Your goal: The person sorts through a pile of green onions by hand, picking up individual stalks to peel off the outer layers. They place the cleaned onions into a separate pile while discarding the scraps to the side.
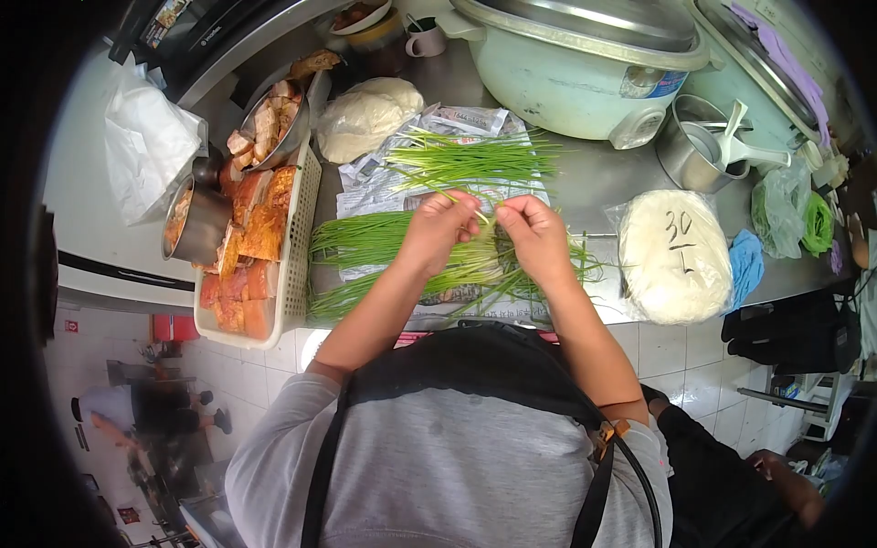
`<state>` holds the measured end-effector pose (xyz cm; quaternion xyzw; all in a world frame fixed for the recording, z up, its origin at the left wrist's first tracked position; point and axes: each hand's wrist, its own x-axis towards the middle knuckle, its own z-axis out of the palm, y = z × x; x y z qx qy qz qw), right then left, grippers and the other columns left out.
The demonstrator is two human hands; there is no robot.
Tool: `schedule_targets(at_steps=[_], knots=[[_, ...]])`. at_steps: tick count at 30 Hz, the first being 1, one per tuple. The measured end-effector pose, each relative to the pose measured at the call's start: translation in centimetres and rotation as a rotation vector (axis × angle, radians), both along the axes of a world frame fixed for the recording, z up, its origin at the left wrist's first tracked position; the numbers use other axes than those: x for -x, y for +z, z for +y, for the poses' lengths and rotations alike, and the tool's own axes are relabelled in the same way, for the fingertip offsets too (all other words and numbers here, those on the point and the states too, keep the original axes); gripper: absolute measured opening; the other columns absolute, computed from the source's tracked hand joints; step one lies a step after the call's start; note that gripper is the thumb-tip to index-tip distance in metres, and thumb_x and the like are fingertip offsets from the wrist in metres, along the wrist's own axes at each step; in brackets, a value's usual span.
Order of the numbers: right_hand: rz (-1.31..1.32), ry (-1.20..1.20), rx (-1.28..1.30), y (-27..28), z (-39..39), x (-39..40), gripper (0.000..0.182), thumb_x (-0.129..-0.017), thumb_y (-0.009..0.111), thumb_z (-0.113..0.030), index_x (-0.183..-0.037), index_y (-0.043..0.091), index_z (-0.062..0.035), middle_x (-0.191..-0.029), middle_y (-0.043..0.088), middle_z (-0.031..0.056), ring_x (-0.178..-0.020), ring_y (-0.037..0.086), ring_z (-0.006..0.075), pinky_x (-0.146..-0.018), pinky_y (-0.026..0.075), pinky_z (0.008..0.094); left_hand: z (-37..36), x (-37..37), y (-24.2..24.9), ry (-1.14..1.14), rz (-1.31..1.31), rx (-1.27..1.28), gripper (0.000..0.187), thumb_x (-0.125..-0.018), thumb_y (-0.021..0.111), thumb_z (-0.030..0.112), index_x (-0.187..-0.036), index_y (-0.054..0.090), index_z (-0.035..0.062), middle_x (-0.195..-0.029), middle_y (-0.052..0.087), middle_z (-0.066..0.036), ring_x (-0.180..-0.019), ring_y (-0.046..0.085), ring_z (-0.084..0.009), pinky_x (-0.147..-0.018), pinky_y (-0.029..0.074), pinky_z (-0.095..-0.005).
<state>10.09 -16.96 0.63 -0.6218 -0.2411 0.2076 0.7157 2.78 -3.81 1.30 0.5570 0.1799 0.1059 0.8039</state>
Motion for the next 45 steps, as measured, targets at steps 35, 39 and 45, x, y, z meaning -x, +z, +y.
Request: schedule_targets(at_steps=[35, 39, 45], knots=[[-0.115, -0.131, -0.211, 0.4, -7.7, -1.9, 0.007, -0.076, 0.050, -0.007, -0.077, 0.051, 0.0002, -0.077, 0.051, 0.0054, -0.065, 0.044, 0.0088, -0.061, 0.037, 0.0203, 4.5, 0.3, 0.1, 0.017, 0.029, 0.427, 0.021, -0.083, 0.041, 0.030, -0.085, 0.044, 0.0094, -0.058, 0.035, 0.003, -0.044, 0.027, -0.0060, -0.040, 0.024, -0.0195], [-0.373, -0.073, -0.043, -0.5, -7.0, -0.2, 0.003, -0.073, 0.050, -0.003, -0.072, 0.052, -0.0002, -0.072, 0.051, 0.0057, -0.064, 0.046, 0.0118, -0.060, 0.038, 0.0221, 0.5, -0.8, 0.6, -0.040, 0.095, 0.530, 0.026, -0.082, 0.043, 0.029, -0.094, 0.046, 0.0061, -0.058, 0.035, 0.004, -0.045, 0.029, -0.0050, -0.040, 0.025, -0.0188], [-0.549, -0.077, 0.210, -1.4, -5.0, 2.6, 0.003, -0.070, 0.049, 0.000, -0.067, 0.050, -0.0004, -0.061, 0.050, 0.0048, -0.056, 0.047, 0.0126, -0.052, 0.038, 0.0237, -0.9, -0.9, 0.4, -0.071, -0.038, 0.249, 0.016, -0.083, 0.042, 0.020, -0.085, 0.049, 0.0065, -0.061, 0.041, 0.003, -0.050, 0.036, -0.0059, -0.043, 0.030, -0.0192]])
